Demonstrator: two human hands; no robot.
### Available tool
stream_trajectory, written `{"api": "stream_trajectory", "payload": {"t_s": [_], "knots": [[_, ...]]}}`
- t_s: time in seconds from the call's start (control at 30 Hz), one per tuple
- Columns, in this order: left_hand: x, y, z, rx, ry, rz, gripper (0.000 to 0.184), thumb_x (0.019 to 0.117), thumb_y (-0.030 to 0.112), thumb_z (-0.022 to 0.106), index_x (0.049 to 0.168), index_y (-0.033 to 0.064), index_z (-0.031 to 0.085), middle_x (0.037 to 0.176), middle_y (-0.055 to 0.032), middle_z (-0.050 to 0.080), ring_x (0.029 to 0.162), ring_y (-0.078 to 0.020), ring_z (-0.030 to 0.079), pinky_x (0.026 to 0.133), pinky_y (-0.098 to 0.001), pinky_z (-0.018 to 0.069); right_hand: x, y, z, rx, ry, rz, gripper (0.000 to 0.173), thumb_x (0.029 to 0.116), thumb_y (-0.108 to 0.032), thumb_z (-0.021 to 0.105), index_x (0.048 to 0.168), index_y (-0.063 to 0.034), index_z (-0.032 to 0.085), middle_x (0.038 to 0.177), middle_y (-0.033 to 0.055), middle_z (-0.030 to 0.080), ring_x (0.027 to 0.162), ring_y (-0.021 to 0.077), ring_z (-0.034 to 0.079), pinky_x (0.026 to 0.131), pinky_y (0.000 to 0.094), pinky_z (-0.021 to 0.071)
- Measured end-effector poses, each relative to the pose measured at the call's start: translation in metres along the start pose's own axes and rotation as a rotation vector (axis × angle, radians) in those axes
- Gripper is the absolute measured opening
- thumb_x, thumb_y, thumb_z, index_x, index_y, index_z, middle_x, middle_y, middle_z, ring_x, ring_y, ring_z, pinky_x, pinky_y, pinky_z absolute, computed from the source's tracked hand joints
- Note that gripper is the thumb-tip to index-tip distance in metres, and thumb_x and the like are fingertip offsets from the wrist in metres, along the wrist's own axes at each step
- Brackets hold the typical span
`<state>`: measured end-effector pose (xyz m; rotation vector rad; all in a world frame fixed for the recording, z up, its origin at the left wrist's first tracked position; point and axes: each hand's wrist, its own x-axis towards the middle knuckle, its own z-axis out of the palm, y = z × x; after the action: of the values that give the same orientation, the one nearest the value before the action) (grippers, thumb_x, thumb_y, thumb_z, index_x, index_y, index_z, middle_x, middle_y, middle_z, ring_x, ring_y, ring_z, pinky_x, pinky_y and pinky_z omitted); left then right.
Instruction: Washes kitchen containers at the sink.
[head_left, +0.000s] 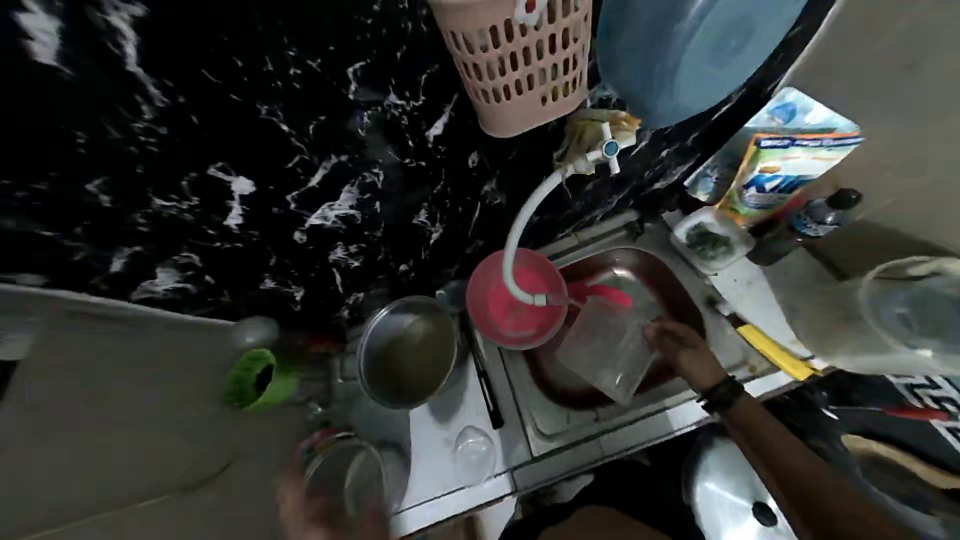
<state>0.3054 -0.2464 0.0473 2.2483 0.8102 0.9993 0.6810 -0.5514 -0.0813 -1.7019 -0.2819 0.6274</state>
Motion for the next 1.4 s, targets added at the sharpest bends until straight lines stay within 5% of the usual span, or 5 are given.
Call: {"api": "stream_trajectory", "payload": {"t_s": [0.17,0.33,0.6,0.93,1.4], "knots": [[0.046,0.049,0.178,-0.391,-0.347,-0.441,0.073,0.0974,0.025,0.062,0.156,-0.0022,0.03,0.164,-0.0191,0.028,0.146,-0.0236,0.038,0.114,-0.0387,0.0418,0.027,0.015,-0.008,0.175,-0.005,0.289,0.025,0.1087,-0.019,0.048,0.117,0.0004,0.061,0.092,0.0038,0.064,0.077,0.0092,0.063,0.073,0.0289,0.0564],[0.093,0.059,0.256,-0.787,-0.277,-0.856,0.051,0.1072,0.025,0.052,0.153,0.0055,0.04,0.155,-0.0148,0.046,0.139,-0.0273,0.048,0.111,-0.0485,0.0445,0.04,0.022,-0.019,0.297,0.096,0.426,0.035,0.1108,-0.03,0.044,0.133,-0.0055,0.055,0.093,0.0049,0.061,0.078,0.0167,0.063,0.072,0.042,0.0582],[0.06,0.07,0.3,-0.872,-0.641,-0.776,0.054,0.1122,0.034,0.031,0.156,0.0026,0.032,0.153,-0.0162,0.047,0.136,-0.0239,0.052,0.111,-0.0393,0.046,0.058,0.022,-0.018,0.593,0.235,0.524,0.048,0.1119,-0.044,0.034,0.135,-0.0059,0.052,0.101,0.0113,0.061,0.094,0.0274,0.066,0.086,0.0616,0.0556],[0.09,0.094,0.325,-0.596,-0.733,-0.52,0.053,0.1108,0.031,0.04,0.157,0.0061,0.037,0.162,-0.0124,0.037,0.147,-0.0204,0.038,0.12,-0.0418,0.0338,0.017,-0.015,0.038,0.538,0.224,0.113,0.037,0.1111,-0.024,0.038,0.13,0.004,0.054,0.104,0.0107,0.067,0.093,0.0196,0.07,0.086,0.0397,0.0618],[0.071,0.068,0.286,-0.862,-0.339,-0.521,0.037,0.0954,0.003,0.065,0.132,0.0007,0.059,0.126,-0.0115,0.068,0.115,-0.0214,0.066,0.098,-0.0378,0.0561,0.001,0.012,0.015,0.04,0.217,-0.223,0.026,0.103,-0.017,0.055,0.106,0.0007,0.074,0.106,0.008,0.074,0.103,0.0112,0.069,0.095,0.0309,0.0573]]}}
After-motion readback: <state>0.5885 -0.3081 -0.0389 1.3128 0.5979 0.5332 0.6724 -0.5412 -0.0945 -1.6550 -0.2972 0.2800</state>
